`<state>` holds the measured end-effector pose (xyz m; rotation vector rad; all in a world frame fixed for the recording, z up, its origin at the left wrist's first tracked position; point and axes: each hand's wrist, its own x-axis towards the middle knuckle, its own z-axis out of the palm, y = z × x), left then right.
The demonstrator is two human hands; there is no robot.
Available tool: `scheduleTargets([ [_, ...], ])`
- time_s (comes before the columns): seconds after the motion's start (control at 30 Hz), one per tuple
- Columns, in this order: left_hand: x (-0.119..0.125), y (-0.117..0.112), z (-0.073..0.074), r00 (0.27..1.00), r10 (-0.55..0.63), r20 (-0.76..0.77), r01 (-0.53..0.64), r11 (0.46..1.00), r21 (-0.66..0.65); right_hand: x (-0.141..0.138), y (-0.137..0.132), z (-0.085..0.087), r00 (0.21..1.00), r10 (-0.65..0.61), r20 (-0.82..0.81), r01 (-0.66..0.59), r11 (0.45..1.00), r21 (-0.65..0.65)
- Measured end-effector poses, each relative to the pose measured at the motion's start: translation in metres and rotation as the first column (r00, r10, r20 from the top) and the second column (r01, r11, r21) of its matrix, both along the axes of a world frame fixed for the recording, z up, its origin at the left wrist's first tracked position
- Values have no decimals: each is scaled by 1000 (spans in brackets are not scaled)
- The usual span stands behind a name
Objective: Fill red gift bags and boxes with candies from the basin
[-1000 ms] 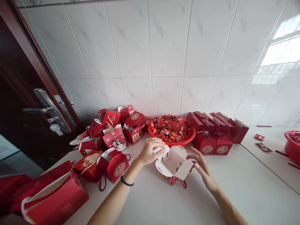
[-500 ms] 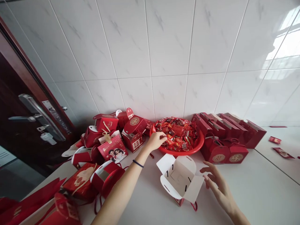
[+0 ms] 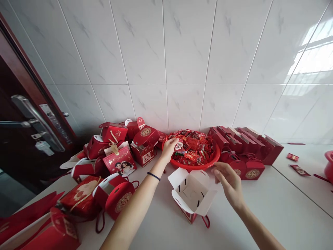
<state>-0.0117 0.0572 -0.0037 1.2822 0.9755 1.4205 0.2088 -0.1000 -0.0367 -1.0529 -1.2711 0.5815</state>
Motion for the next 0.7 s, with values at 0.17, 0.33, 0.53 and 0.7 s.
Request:
scheduleTargets([
  [0.17, -2, -8, 2, 997, -64, 31, 64, 998, -2, -19, 58, 38, 993, 82, 80, -83, 997, 9],
  [0.33, -3, -12, 2, 990, -134, -46, 136, 990, 47, -52, 104, 37, 966, 233, -112, -246, 961, -124],
  [0.53, -3, -2, -3, 971, -74, -226, 105, 986, 131, -46, 111, 29, 880, 218, -422, -265, 963, -56],
  [0.7, 11, 4, -2, 892, -47, -450, 154, 967, 204, -32, 107, 30, 811, 168, -560, -218, 976, -23],
])
